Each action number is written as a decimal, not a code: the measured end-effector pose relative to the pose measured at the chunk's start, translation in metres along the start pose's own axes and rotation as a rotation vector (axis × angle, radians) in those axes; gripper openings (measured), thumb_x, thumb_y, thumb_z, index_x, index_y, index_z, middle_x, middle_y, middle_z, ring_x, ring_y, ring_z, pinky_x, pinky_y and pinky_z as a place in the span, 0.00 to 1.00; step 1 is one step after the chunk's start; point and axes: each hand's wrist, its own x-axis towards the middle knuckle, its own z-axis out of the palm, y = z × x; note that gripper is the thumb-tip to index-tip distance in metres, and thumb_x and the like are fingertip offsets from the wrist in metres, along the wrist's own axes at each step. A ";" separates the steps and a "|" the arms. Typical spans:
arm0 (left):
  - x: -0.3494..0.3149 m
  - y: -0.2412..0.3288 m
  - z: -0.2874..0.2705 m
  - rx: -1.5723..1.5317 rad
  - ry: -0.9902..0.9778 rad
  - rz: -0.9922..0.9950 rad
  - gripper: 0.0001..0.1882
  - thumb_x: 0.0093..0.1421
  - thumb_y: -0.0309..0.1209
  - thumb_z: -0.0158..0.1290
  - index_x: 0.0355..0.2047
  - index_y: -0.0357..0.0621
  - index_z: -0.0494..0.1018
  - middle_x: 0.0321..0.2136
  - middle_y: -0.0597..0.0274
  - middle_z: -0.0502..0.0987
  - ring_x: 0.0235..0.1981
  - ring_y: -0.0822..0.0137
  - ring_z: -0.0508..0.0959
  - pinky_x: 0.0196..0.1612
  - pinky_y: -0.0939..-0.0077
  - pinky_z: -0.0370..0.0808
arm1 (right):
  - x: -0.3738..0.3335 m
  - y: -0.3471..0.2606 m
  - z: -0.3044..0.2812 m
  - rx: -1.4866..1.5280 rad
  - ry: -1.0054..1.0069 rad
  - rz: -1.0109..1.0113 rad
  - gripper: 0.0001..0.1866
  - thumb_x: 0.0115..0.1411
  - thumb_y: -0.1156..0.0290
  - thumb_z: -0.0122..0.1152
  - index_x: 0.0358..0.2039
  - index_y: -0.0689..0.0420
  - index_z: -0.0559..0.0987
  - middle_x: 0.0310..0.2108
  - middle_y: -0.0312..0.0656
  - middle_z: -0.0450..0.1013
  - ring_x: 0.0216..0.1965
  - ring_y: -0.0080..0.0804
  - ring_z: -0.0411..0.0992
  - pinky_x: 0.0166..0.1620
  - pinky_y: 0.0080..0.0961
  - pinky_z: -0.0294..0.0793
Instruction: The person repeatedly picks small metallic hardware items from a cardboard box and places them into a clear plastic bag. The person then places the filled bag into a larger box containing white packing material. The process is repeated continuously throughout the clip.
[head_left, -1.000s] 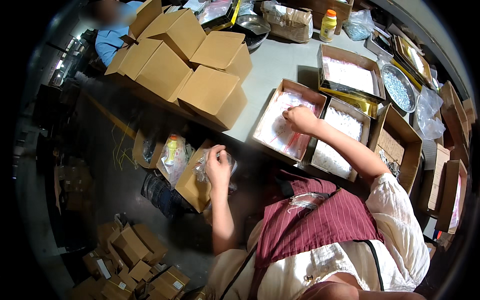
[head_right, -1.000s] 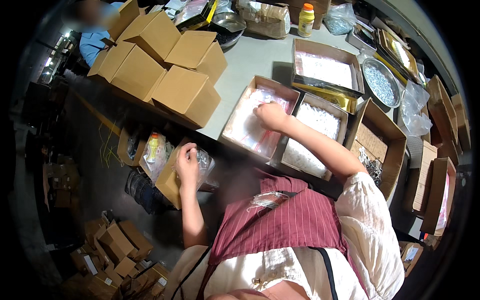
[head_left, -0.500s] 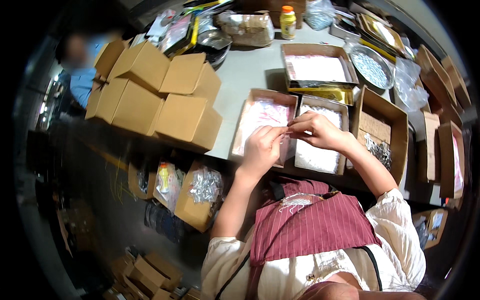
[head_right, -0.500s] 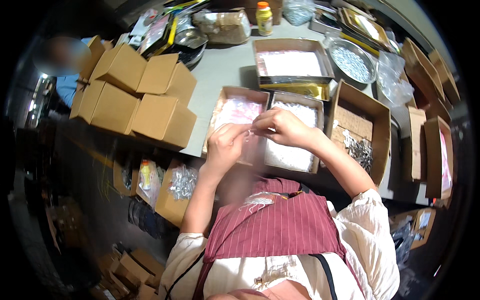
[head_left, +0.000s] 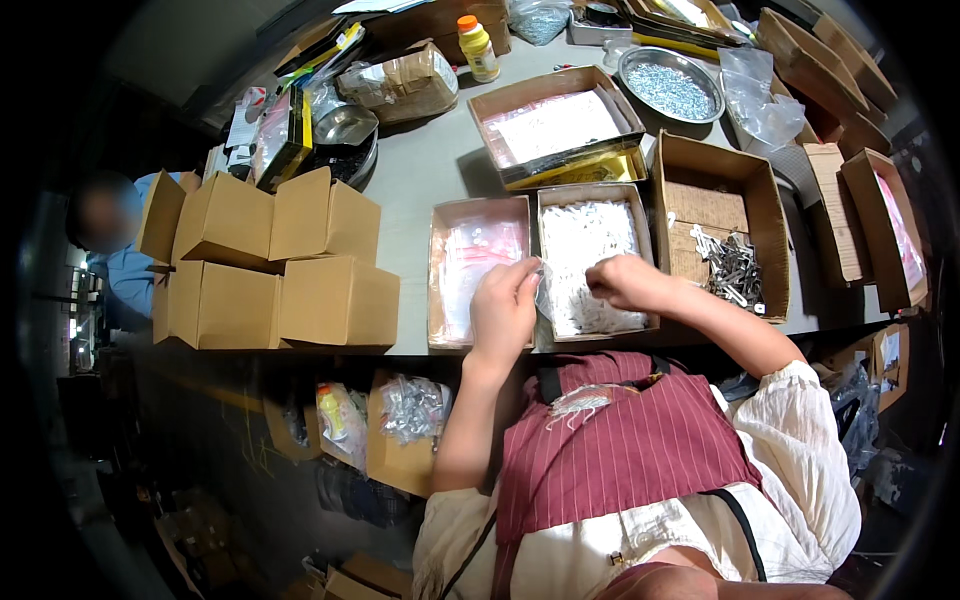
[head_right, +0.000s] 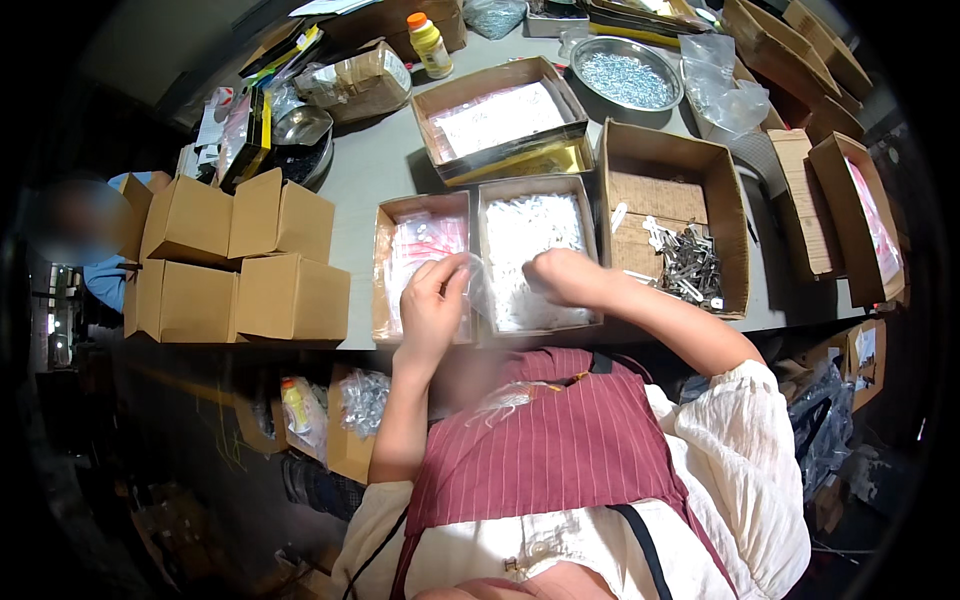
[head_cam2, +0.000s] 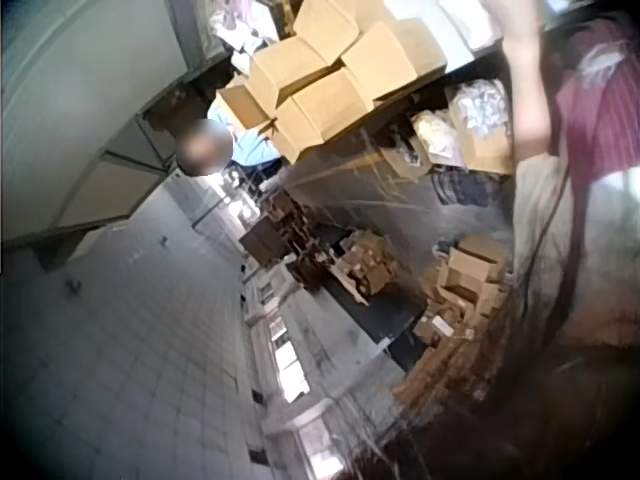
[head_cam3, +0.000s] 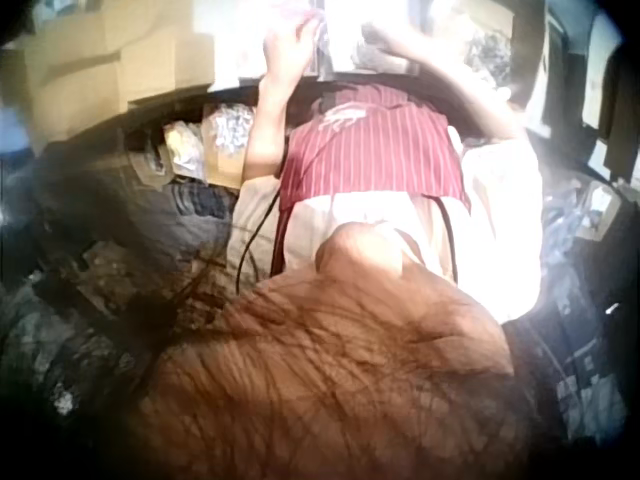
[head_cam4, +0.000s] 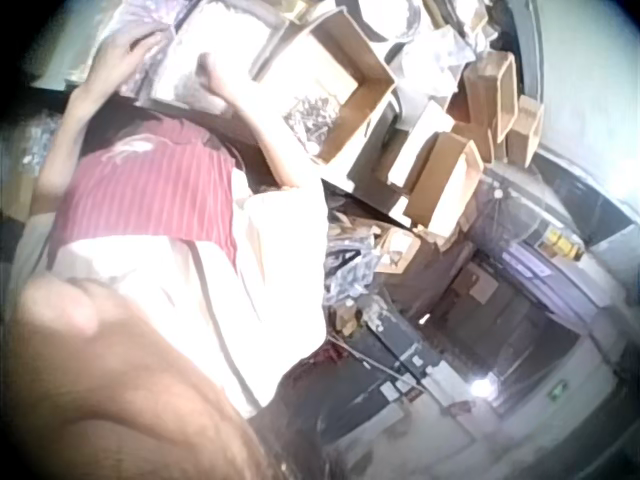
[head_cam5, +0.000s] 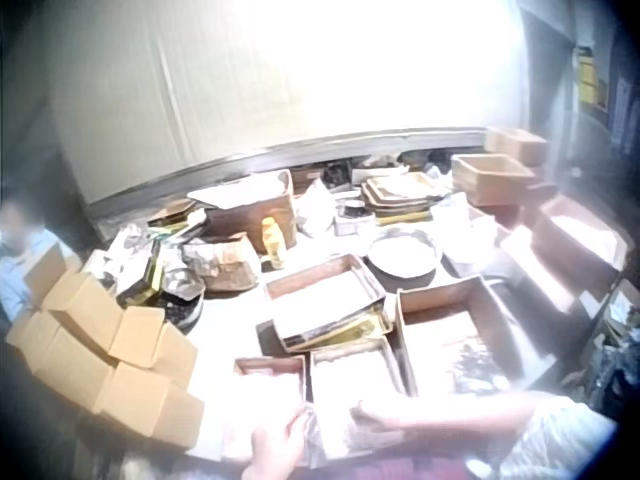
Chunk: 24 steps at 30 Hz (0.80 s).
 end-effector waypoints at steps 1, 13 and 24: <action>-0.003 0.000 0.001 0.025 -0.011 0.028 0.05 0.62 0.27 0.61 0.34 0.36 0.80 0.29 0.56 0.79 0.28 0.64 0.78 0.35 0.71 0.74 | -0.002 0.001 -0.015 0.087 0.063 -0.011 0.10 0.53 0.80 0.62 0.37 0.64 0.82 0.30 0.53 0.81 0.32 0.48 0.82 0.37 0.44 0.80; -0.004 0.040 0.051 -0.016 -0.051 0.197 0.19 0.50 0.38 0.73 0.30 0.42 0.74 0.30 0.58 0.74 0.36 0.54 0.75 0.39 0.61 0.73 | -0.023 -0.056 -0.104 0.231 0.433 -0.208 0.09 0.62 0.76 0.67 0.43 0.61 0.80 0.38 0.47 0.78 0.39 0.46 0.79 0.40 0.36 0.78; 0.010 0.049 0.077 -0.083 -0.056 0.223 0.19 0.49 0.29 0.70 0.40 0.38 0.76 0.36 0.55 0.77 0.40 0.53 0.76 0.46 0.59 0.74 | -0.056 -0.041 -0.127 -0.065 0.194 -0.188 0.27 0.42 0.80 0.58 0.47 0.57 0.84 0.44 0.45 0.81 0.58 0.47 0.70 0.68 0.52 0.60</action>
